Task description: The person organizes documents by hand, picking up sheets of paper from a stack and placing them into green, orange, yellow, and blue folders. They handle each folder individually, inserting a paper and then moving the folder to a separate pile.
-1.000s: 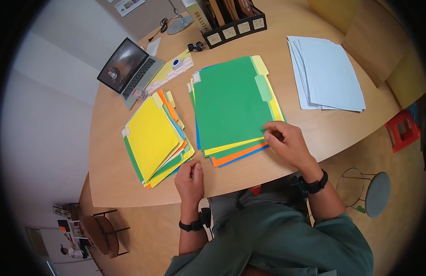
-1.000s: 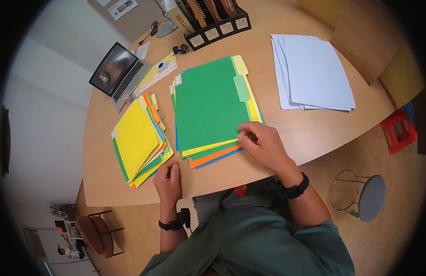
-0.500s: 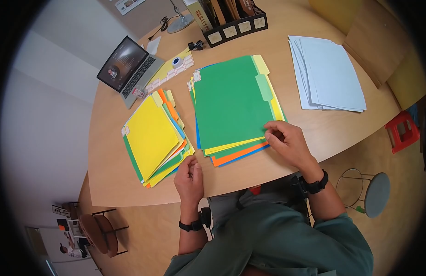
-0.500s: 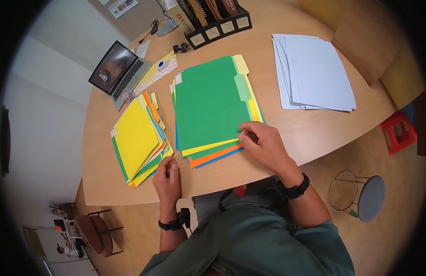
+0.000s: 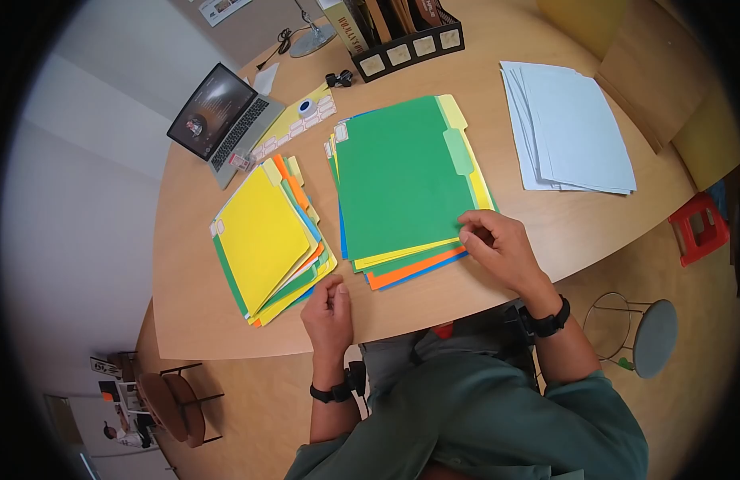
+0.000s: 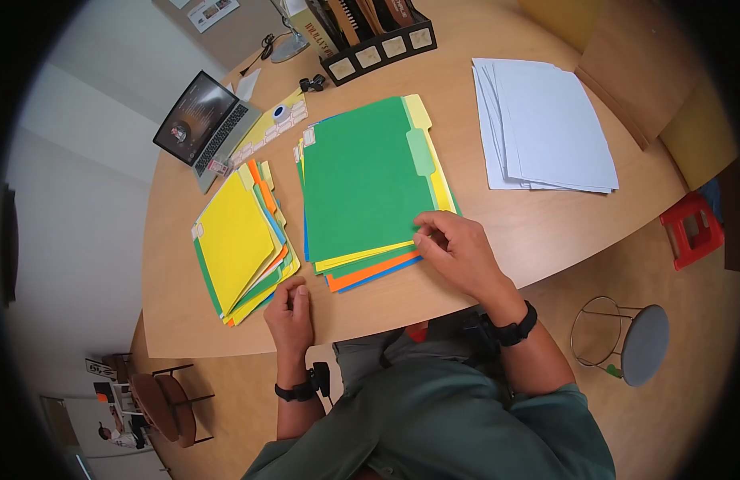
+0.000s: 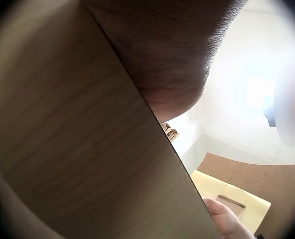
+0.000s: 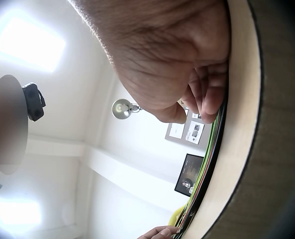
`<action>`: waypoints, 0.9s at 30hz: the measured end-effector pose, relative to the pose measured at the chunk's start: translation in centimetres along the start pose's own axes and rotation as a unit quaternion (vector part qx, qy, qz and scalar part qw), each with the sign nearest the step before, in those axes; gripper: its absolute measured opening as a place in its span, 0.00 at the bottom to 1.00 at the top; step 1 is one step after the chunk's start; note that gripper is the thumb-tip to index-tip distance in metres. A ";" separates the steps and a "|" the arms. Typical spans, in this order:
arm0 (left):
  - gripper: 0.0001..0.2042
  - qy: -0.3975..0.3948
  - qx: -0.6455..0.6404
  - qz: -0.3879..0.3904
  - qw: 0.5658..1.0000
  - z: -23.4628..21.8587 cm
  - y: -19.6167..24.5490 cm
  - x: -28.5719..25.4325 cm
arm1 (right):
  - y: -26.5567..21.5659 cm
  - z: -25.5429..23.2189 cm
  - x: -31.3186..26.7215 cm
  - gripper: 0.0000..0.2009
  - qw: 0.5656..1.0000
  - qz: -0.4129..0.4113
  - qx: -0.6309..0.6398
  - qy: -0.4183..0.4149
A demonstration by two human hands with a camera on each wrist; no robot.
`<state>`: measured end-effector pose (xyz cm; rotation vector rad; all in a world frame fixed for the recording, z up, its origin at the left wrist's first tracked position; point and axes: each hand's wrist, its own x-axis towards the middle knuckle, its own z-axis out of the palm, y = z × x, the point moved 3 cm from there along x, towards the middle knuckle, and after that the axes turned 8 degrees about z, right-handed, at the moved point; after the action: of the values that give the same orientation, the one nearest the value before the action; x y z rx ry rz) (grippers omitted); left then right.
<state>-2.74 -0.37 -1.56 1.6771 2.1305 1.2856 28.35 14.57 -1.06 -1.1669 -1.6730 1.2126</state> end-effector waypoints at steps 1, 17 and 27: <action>0.05 0.012 0.002 0.007 1.000 0.0 0.0 0.0 | 0.0 0.0 0.0 0.14 1.000 0.000 0.001 0.000; 0.05 -0.020 0.017 0.015 1.000 0.0 0.3 0.1 | 0.1 0.1 0.0 0.14 1.000 0.007 0.003 -0.001; 0.04 -0.022 0.013 0.011 1.000 0.0 0.0 0.0 | 0.1 0.1 -0.1 0.15 1.000 0.004 0.003 0.002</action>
<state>-2.74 -0.33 -1.53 1.7259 2.1184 1.2209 28.31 14.50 -1.18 -1.1734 -1.6604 1.2191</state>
